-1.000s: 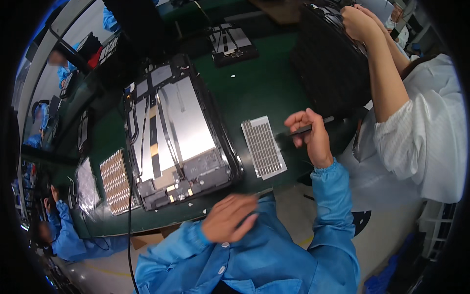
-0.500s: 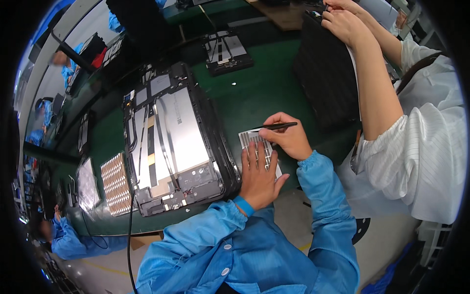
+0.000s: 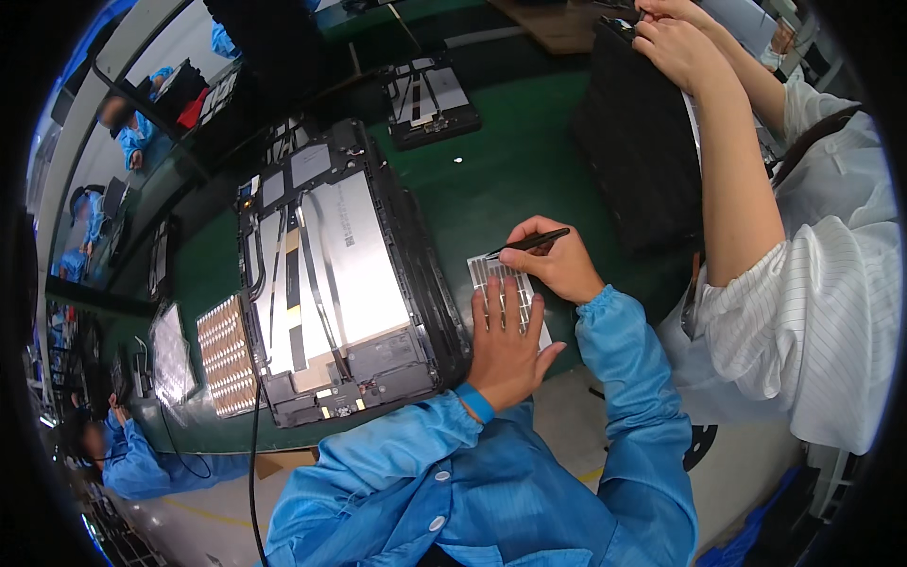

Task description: The recorder is assembling internal components and applying adhesive strips inside a tablet housing at a factory workstation.

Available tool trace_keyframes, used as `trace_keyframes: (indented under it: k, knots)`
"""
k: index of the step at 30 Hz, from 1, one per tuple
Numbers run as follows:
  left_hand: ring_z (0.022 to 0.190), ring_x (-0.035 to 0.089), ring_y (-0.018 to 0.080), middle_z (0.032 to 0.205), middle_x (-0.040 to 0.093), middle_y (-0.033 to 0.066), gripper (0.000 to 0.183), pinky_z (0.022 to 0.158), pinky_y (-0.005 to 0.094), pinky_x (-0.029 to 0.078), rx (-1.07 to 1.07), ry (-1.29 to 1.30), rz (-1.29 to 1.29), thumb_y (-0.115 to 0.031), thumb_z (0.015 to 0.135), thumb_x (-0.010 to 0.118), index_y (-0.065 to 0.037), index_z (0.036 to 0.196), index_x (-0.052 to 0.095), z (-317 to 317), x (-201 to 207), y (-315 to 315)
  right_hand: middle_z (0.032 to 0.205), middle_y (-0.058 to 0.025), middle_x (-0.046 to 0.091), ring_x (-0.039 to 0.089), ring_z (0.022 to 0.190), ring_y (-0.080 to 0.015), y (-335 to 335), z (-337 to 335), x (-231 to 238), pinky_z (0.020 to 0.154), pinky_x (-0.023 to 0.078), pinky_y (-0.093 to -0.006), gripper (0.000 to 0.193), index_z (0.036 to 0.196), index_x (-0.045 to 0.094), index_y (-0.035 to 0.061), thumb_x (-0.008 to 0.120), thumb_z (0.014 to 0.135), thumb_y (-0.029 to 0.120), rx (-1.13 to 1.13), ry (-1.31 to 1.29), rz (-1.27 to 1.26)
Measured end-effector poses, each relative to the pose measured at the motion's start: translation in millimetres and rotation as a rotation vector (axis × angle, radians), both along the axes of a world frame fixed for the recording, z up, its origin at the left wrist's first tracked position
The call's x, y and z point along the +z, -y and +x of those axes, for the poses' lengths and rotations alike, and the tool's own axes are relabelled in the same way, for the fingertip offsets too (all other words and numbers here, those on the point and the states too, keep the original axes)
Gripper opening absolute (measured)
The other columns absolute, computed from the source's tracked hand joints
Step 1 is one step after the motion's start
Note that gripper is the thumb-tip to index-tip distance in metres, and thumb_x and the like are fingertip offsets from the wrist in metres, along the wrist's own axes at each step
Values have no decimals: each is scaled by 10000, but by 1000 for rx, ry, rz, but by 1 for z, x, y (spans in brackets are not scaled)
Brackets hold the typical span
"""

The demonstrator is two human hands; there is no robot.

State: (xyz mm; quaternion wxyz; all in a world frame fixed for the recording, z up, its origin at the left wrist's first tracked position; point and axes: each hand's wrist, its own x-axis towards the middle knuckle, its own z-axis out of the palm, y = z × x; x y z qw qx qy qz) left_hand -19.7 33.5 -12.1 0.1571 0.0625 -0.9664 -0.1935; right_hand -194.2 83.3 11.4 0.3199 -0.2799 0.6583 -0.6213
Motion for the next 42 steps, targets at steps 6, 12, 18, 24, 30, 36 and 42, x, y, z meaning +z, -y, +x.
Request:
trace_keyframes:
  k: [6,12,18,24,30,36,42]
  knots:
    - [1419,256,583,1468,373,392,683,1155,689,169,0,-11,24,-503,955,579,26,1385,546,-2,-5,-3,861,-22,676,614,781,-64,0,2,1,695,508,-218,241,976,664,5,830,842,117,-12,-14,20]
    - [1454,168,589,1514,295,409,736,1177,699,87,29,-54,94,-524,961,549,35,1435,491,1,-18,-9,850,-25,667,605,775,-78,-14,22,16,677,494,-247,199,937,681,2,815,846,117,-102,-109,11]
    - [1487,68,575,1571,162,406,784,1199,668,60,-58,-103,213,-510,968,552,43,1499,390,9,-20,-8,879,-20,621,563,767,-72,-19,84,130,702,445,-218,179,919,638,20,783,849,99,-65,-114,-321]
    - [1376,440,450,1460,435,335,565,1137,502,370,-632,-28,83,-398,1003,554,34,1365,510,115,89,31,762,15,610,534,696,-57,96,92,232,624,406,-206,273,898,689,39,812,849,279,155,-310,-218]
    - [739,694,263,967,724,138,256,621,351,538,-452,-512,377,-105,807,771,23,1014,692,174,190,148,737,10,624,516,647,-73,188,57,208,578,385,-227,287,861,721,53,830,825,316,220,-370,-1]
    - [768,687,302,954,720,158,193,666,370,510,-73,-566,49,27,764,685,28,957,677,147,197,216,712,-19,646,546,605,-87,210,57,192,556,416,-234,311,861,725,24,840,820,310,250,-338,14]
    - [825,682,314,967,716,162,187,721,381,500,11,-587,-13,39,753,667,24,940,667,123,190,237,719,-60,676,586,568,-104,212,55,187,519,452,-245,331,871,739,10,838,828,322,261,-330,-28]
